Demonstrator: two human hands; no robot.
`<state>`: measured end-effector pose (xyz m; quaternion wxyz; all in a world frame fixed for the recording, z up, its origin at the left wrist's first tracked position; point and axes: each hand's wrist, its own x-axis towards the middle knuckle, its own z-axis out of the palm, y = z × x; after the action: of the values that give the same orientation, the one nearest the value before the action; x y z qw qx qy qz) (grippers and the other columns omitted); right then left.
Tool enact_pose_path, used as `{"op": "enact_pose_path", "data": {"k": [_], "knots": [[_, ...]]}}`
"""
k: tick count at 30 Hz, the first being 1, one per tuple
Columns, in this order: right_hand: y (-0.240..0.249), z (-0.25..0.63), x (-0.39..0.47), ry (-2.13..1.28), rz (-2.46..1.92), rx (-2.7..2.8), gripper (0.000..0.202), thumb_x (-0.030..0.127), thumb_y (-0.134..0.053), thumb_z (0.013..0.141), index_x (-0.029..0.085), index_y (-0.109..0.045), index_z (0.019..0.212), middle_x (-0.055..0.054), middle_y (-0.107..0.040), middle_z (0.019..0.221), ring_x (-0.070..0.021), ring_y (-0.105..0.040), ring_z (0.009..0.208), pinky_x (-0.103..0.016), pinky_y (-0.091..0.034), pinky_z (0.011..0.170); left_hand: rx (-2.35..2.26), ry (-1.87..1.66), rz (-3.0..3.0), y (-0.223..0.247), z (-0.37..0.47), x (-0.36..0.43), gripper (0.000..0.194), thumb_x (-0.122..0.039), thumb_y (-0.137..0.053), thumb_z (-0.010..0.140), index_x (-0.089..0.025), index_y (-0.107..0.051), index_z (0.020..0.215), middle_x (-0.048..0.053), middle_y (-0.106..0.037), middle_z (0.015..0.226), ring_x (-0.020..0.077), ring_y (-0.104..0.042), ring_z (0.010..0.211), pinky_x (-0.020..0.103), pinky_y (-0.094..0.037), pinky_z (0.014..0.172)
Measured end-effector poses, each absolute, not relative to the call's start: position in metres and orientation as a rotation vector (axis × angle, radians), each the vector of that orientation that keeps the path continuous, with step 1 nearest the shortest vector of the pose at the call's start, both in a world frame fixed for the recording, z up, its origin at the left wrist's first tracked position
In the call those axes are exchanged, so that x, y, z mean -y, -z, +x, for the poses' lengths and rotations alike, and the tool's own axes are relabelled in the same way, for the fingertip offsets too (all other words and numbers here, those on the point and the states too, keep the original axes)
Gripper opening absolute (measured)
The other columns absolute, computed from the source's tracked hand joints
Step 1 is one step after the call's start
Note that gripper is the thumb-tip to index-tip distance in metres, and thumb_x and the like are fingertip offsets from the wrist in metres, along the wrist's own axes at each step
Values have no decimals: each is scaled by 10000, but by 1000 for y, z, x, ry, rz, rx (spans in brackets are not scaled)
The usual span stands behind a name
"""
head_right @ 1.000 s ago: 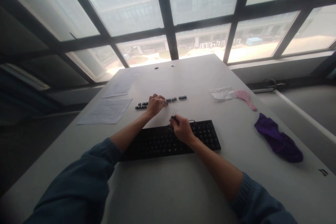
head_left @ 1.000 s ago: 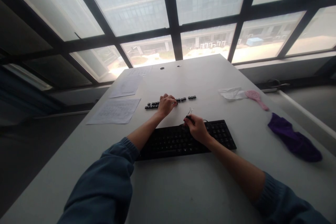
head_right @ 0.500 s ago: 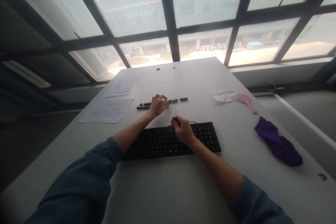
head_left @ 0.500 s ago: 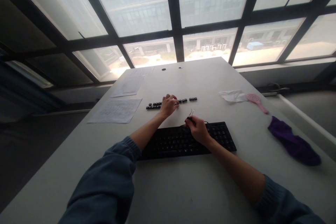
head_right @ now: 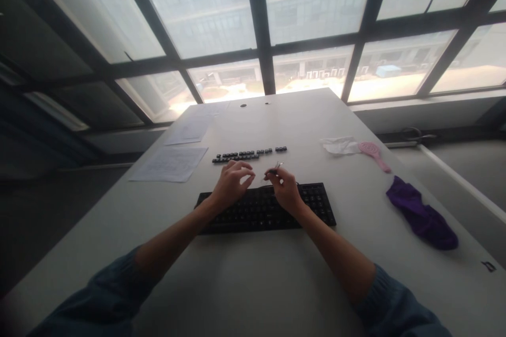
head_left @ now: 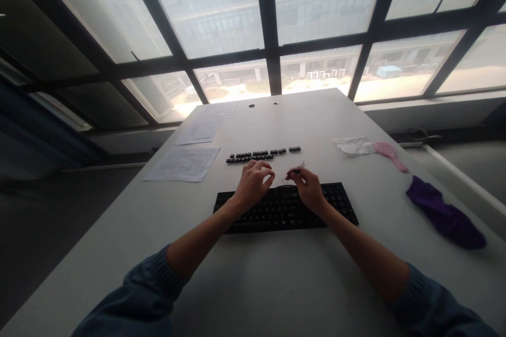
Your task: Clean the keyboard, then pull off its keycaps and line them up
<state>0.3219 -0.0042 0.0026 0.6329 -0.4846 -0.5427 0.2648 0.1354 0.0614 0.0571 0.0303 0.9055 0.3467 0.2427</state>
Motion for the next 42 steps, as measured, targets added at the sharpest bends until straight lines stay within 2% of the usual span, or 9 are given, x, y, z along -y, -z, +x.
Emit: {"op": "enact_pose_path", "data": {"k": [3,12,16,20,26,31,36,42], "knots": [[0,326,8,-644,-1126,1258,236,395,-567,928,188,-678,901,-59,-723,802,-187,-654,699,-309,-520,687,-1087,-704,2708,-45,130,-35,120,-248,-631,903,-226,-747,882,56,-696,1042,248,-558,998,411,-426,881],[8,330,14,-636,-1224,1429,193,335,-559,923,198,-674,849,-32,-715,764,-194,-649,714,-314,-494,718,-1051,-790,2559,-6,130,-17,106,-215,-631,903,-220,-733,876,43,-695,979,222,-567,963,391,-458,910],[8,327,12,-639,-1216,1512,167,277,-540,923,199,-658,835,-17,-678,737,-179,-608,691,-299,-463,688,-1033,-803,2567,-3,129,-17,119,-227,-615,918,-216,-731,894,45,-692,998,225,-558,985,397,-458,929],[4,324,9,-598,-1140,1660,155,216,-531,925,200,-626,804,-23,-624,790,-176,-572,759,-292,-440,714,-1028,-799,2553,-2,129,-17,116,-223,-613,918,-221,-730,915,42,-691,1011,224,-557,989,395,-462,935],[4,321,10,-633,-1074,1796,177,230,-525,957,206,-608,802,-24,-556,825,-173,-542,781,-292,-435,729,-1035,-791,2539,-4,128,-16,129,-221,-605,920,-228,-733,915,44,-694,1013,223,-560,996,387,-462,938],[7,321,12,-565,-1128,1737,175,226,-534,950,204,-588,785,-30,-587,808,-180,-545,767,-301,-431,719,-1024,-684,2532,-15,133,-23,142,-254,-672,878,-238,-727,1008,42,-694,967,222,-577,949,372,-467,895],[7,323,14,-552,-1164,1663,168,234,-544,936,200,-597,780,-34,-620,791,-186,-565,748,-311,-445,721,-963,-619,2547,-11,147,-33,85,-263,-723,834,-220,-739,905,50,-674,898,225,-574,900,331,-475,805],[8,326,15,-582,-1166,1622,173,246,-553,919,200,-621,766,-35,-638,774,-194,-587,748,-316,-463,729,-950,-684,2529,2,150,-31,80,-251,-726,840,-229,-730,916,46,-658,912,231,-570,935,346,-488,827]]}}
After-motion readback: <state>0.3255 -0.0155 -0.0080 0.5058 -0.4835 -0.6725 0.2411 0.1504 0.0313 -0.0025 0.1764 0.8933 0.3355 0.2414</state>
